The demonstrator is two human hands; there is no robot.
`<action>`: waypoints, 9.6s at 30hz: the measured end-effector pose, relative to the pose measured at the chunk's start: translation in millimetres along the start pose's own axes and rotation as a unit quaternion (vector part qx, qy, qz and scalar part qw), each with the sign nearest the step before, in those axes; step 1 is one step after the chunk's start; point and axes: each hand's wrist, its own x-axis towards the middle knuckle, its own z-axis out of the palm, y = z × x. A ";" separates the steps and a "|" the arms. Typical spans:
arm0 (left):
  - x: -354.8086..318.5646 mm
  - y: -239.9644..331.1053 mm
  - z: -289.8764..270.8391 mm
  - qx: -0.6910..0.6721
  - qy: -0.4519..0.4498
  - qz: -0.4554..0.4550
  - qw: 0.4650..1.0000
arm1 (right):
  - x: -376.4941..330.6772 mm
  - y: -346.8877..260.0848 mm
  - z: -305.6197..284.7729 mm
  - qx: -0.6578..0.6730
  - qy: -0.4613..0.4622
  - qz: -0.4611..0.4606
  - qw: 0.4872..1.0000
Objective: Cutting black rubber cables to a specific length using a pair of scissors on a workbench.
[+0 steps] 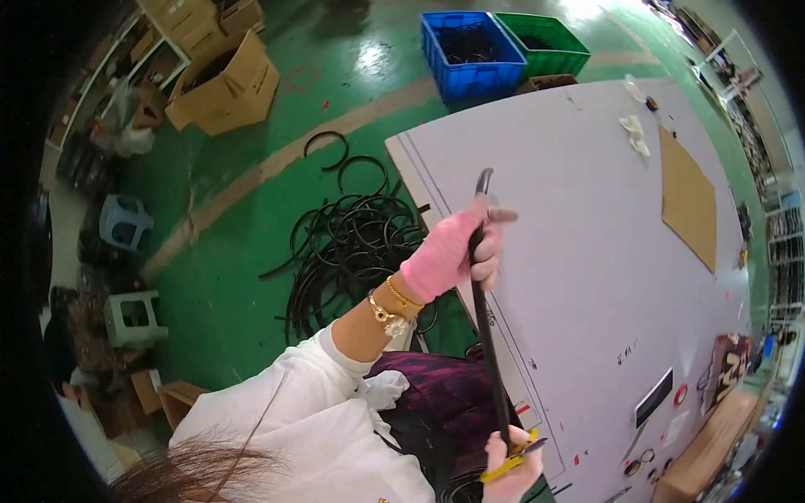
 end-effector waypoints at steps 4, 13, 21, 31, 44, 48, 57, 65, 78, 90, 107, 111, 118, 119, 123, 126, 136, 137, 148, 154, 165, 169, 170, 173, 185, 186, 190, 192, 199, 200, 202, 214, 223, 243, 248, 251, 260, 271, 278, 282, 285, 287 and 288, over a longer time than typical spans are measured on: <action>3.6 11.9 -12.5 0.463 0.267 0.166 0.828 | 39.3 0.6 -17.0 -0.145 -0.069 -0.037 0.986; 12.1 42.4 -43.3 0.924 0.075 0.299 0.228 | 106.3 5.3 -13.0 -0.128 -0.078 -0.013 0.989; 11.8 76.1 -47.6 0.907 0.079 0.321 0.262 | 134.3 -25.2 8.9 -0.105 -0.094 -0.022 0.990; 26.5 97.5 -57.1 0.898 0.165 0.305 0.272 | 147.2 -12.9 -6.6 -0.123 -0.082 0.040 0.988; 35.5 113.8 -56.0 0.944 0.189 0.193 0.187 | 131.4 6.9 15.3 -0.174 -0.100 -0.003 0.980; 38.5 117.4 -61.4 0.931 0.193 0.221 0.216 | 127.0 4.1 21.1 -0.208 -0.128 -0.018 0.969; 41.0 118.9 -67.6 0.925 0.185 0.247 0.223 | 127.2 7.8 21.0 -0.202 -0.125 -0.029 0.971; 42.4 124.1 -70.3 0.922 0.181 0.257 0.224 | 128.6 -0.2 24.3 -0.221 -0.138 -0.030 0.965; 36.7 119.6 -71.6 0.916 0.144 0.280 0.249 | 122.7 7.2 10.5 -0.201 -0.146 -0.015 0.968; 44.4 132.8 -68.6 0.952 0.161 0.232 0.122 | 98.0 -0.4 24.7 -0.327 -0.180 -0.130 0.919; 54.7 157.5 -93.6 0.973 0.102 0.182 0.100 | 55.0 50.4 -94.3 -0.075 -0.104 0.135 0.983; 47.7 165.2 -82.2 0.975 0.104 0.174 0.087 | 83.9 58.8 -102.1 -0.255 -0.121 0.065 0.957; 53.3 163.6 -89.2 0.971 0.103 0.182 0.113 | 93.9 44.8 -107.0 -0.315 -0.161 0.120 0.928; 53.7 164.2 -89.3 0.972 0.102 0.180 0.113 | 94.4 46.7 -106.1 -0.314 -0.161 0.122 0.928; 52.0 168.4 -89.0 0.972 0.105 0.177 0.114 | 98.0 53.6 -100.8 -0.365 -0.154 0.133 0.909; 51.9 170.4 -91.6 0.973 0.106 0.176 0.106 | 99.4 54.0 -99.5 -0.397 -0.159 0.134 0.894; 53.6 171.9 -96.4 0.973 0.102 0.180 0.098 | 103.0 53.2 -97.5 -0.443 -0.175 0.140 0.868; 53.6 171.8 -95.7 0.973 0.102 0.180 0.098 | 102.9 52.6 -96.6 -0.442 -0.175 0.140 0.868; 32.7 73.6 -75.1 0.936 -0.008 0.212 0.280 | 108.1 50.6 -98.6 -0.478 -0.192 0.135 0.846; -26.2 -200.2 25.7 0.895 -0.227 0.111 0.367 | 108.1 55.2 -97.5 -0.468 -0.192 0.101 0.857; -17.9 -240.1 26.4 0.922 -0.184 0.112 0.321 | 108.4 46.4 -103.5 -0.444 -0.208 0.121 0.863; -16.4 -240.1 28.4 0.930 -0.175 0.097 0.307 | 106.7 45.2 -103.3 -0.439 -0.198 0.115 0.869; -16.4 -240.0 29.8 0.935 -0.172 0.087 0.298 | 106.3 46.2 -103.5 -0.438 -0.197 0.115 0.870; -13.6 -237.8 30.1 0.931 -0.193 0.100 0.292 | 103.9 53.6 -103.8 -0.435 -0.189 0.099 0.875; -13.3 -212.8 59.5 0.906 -0.252 -0.104 0.325 | 24.1 67.3 -103.3 -0.054 0.076 -0.065 0.994; -15.3 -209.6 63.6 0.908 -0.251 -0.104 0.320 | 11.0 62.6 -99.3 0.065 0.165 -0.040 0.983; -26.2 -200.9 78.7 0.839 -0.230 -0.230 0.435 | -69.9 78.6 -72.3 0.329 0.057 0.042 0.942; -28.5 -208.7 90.7 0.795 -0.232 -0.302 0.472 | -111.8 96.7 -50.7 0.278 0.013 0.115 0.954; -47.2 -221.1 114.2 0.766 -0.226 -0.361 0.482 | -132.4 98.5 -17.9 0.413 -0.026 0.180 0.892; -48.9 -222.0 115.1 0.766 -0.228 -0.361 0.481 | -132.2 98.5 -15.4 0.400 -0.023 0.161 0.902; -51.7 -223.6 116.7 0.758 -0.229 -0.366 0.489 | -132.1 92.1 -13.7 0.429 -0.016 0.159 0.889; -57.9 -229.7 120.1 0.765 -0.234 -0.353 0.484 | -131.8 89.1 -11.6 0.321 0.027 0.146 0.935; -55.9 -230.8 116.6 0.761 -0.243 -0.351 0.489 | -130.0 79.2 -14.1 0.425 0.030 0.235 0.873; -32.0 -246.4 118.4 0.466 -0.254 -0.624 0.574 | -140.2 63.8 -34.0 0.427 0.041 0.315 0.846; -26.1 -247.2 118.5 0.444 -0.261 -0.627 0.585 | -166.5 89.2 -29.4 0.358 0.268 0.129 0.885; -35.8 -239.4 121.3 0.488 -0.273 -0.606 0.565 | -151.6 104.5 -61.4 0.146 0.357 0.083 0.919; -77.3 -146.1 113.4 0.820 -0.228 -0.257 0.458 | -101.8 70.3 -82.3 -0.009 0.235 -0.037 0.971; -82.7 -180.8 88.7 0.369 -0.101 -0.038 0.923 | -45.3 -7.3 -50.9 0.094 0.127 -0.162 0.974; -61.2 -138.1 122.7 0.114 -0.123 -0.085 0.982 | -38.1 9.7 -47.6 0.217 -0.044 0.007 0.975; -45.5 -121.1 121.0 -0.128 -0.072 -0.101 0.984 | -41.9 14.2 -37.5 0.168 -0.227 0.042 0.958; -37.5 -84.3 109.4 -0.050 -0.084 -0.031 0.995 | -46.6 22.3 -15.4 0.159 -0.181 0.103 0.965; -29.9 -52.8 84.9 -0.057 -0.077 -0.025 0.995 | -44.1 15.1 -18.8 0.155 -0.141 0.105 0.972; -26.9 -38.2 70.1 -0.066 -0.070 -0.047 0.994 | -41.5 8.9 -23.3 0.160 -0.076 0.113 0.978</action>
